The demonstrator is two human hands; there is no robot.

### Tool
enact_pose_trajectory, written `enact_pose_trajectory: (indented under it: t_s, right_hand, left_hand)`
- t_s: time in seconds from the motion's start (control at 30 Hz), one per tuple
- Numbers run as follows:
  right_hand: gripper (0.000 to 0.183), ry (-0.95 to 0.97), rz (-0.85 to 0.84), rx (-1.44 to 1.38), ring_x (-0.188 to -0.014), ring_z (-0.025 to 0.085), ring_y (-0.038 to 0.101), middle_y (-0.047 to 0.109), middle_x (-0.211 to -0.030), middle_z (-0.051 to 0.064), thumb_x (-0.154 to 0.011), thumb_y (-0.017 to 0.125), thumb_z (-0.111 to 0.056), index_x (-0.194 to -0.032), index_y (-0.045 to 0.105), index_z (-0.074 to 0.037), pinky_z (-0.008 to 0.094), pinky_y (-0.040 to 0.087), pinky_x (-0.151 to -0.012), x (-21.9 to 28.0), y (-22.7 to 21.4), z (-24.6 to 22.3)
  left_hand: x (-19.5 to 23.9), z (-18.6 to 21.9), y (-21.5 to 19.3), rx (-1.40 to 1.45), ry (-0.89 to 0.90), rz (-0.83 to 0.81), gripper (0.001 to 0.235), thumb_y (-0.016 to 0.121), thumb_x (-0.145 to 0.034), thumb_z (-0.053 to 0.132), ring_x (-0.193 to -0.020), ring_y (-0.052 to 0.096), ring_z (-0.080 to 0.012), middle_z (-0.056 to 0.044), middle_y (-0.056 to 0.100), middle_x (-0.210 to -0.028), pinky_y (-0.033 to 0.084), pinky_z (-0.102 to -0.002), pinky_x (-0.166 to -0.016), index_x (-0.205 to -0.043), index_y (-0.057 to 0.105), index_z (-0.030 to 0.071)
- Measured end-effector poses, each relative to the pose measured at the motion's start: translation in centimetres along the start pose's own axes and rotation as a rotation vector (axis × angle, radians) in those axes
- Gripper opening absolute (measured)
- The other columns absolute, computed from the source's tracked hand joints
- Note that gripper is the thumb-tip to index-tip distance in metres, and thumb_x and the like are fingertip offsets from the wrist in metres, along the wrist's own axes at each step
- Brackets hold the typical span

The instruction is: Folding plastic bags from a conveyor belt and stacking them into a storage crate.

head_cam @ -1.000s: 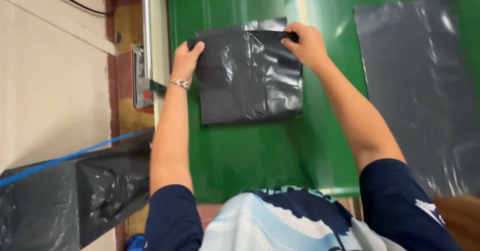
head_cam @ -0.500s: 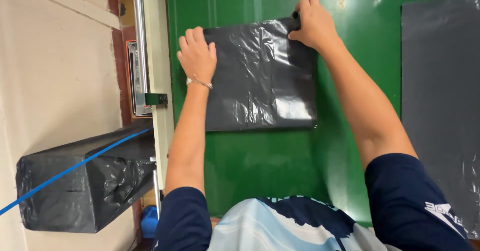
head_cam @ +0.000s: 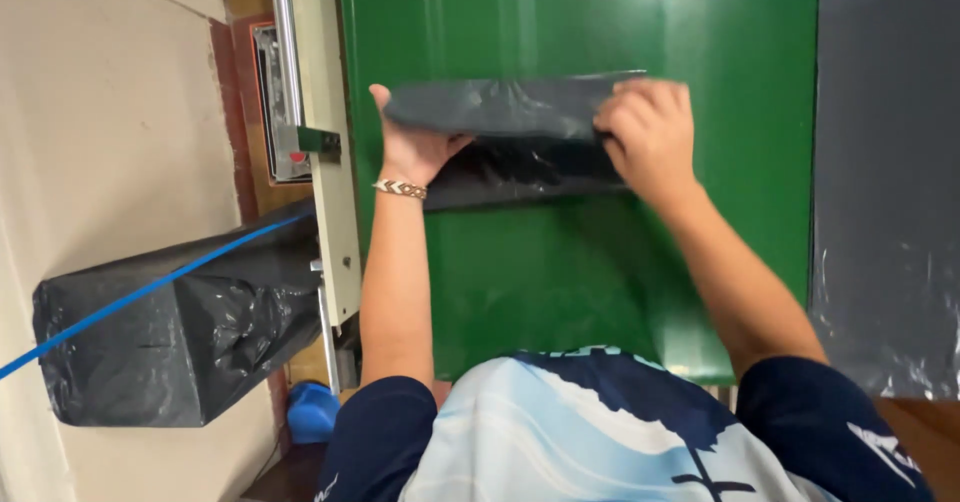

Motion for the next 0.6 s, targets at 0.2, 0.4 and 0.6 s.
enact_pose_trajectory:
  t_s: [0.2, 0.4, 0.6]
  right_hand:
    - [0.021, 0.016, 0.058, 0.106, -0.108, 0.024, 0.064, 0.069, -0.1, 0.0, -0.072, 0.074, -0.003, -0.086, 0.067, -0.017, 0.04, 0.047, -0.089, 7.1, 2.0, -1.9]
    - [0.025, 0.057, -0.06, 0.134, -0.113, 0.023, 0.062, 0.067, -0.107, -0.002, -0.068, 0.08, -0.005, -0.085, 0.066, -0.017, 0.039, 0.048, -0.092, 8.6, 2.3, -2.0]
    - [0.036, 0.05, -0.151, -0.013, -0.131, 0.032, 0.055, 0.065, -0.125, 0.011, -0.09, 0.067, -0.047, -0.102, 0.069, -0.013, 0.045, 0.039, -0.107, 2.7, 3.4, -6.1]
  left_hand:
    - [2.4, 0.6, -4.8, -0.088, 0.141, 0.199, 0.058, 0.058, -0.093, 0.056, -0.096, 0.073, -0.0222, -0.011, 0.074, -0.106, 0.06, -0.033, -0.087, -0.116, 0.069, 0.004]
    - [5.3, 2.4, -3.6, -1.264, 0.707, 0.664, 0.055, 0.079, -0.084, 0.027, -0.103, 0.07, -0.0261, -0.006, 0.063, -0.122, 0.058, -0.035, -0.087, -0.131, 0.052, 0.016]
    - [5.6, -3.6, 7.6, -2.116, 1.212, 0.542, 0.058, 0.067, -0.088, 0.038, -0.145, 0.034, -0.0382, -0.014, 0.043, -0.152, 0.036, -0.068, -0.106, -0.136, 0.053, 0.007]
Point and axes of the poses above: each hand's wrist, its own x-axis away from the middle knuckle, its own y-axis out of the palm, z = x × y, the point moved 7 cm from there along -x, towards the middle knuckle
